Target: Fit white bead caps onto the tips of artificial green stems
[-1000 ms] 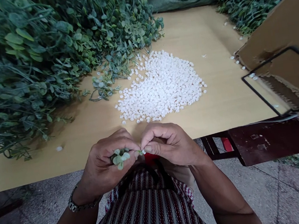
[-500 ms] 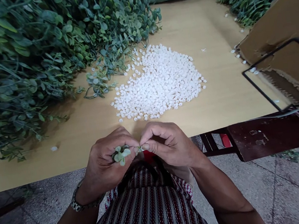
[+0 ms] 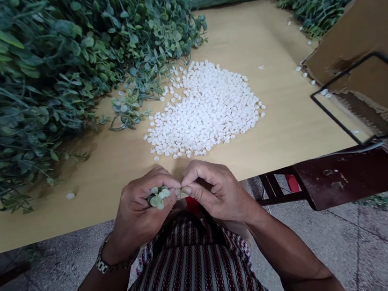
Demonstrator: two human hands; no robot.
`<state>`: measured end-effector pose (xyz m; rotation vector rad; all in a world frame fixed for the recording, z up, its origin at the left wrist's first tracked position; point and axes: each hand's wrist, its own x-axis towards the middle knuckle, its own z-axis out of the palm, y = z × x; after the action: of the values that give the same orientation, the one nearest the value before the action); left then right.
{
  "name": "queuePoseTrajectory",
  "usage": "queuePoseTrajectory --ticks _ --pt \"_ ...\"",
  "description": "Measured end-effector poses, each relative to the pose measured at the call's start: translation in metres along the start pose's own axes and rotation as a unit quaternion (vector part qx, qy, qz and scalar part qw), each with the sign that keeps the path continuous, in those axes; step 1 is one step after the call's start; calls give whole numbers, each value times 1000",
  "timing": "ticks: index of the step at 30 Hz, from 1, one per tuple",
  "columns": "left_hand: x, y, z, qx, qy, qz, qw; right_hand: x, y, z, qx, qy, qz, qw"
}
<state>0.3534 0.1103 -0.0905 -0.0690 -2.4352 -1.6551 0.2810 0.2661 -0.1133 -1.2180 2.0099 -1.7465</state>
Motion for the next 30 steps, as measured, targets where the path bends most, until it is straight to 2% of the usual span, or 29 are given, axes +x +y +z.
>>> queuePoseTrajectory --ticks 3,6,10,14,19,22,26,30 --pt "0 -1 -1 10 -14 -23 1000 2 -5 -3 -43 17 -22 999" --pt "2 0 0 16 -12 -35 999 7 -16 -5 -80 44 -84 992" --pt "5 5 6 22 -13 -58 998 13 -25 -2 -103 10 -137 985" --pt "6 12 6 14 -24 -55 998 12 -21 3 -80 58 -140 985" --pt "2 13 0 -118 -27 -45 992 5 -11 5 -70 110 -156 979" --pt "1 7 0 -172 0 -50 984 4 -7 9 -75 138 -169 973" --pt "1 0 4 -188 30 -53 980 4 -6 11 -75 147 -166 972" --pt "-3 -4 4 -204 33 -71 976 3 -3 -3 -106 149 -182 966"
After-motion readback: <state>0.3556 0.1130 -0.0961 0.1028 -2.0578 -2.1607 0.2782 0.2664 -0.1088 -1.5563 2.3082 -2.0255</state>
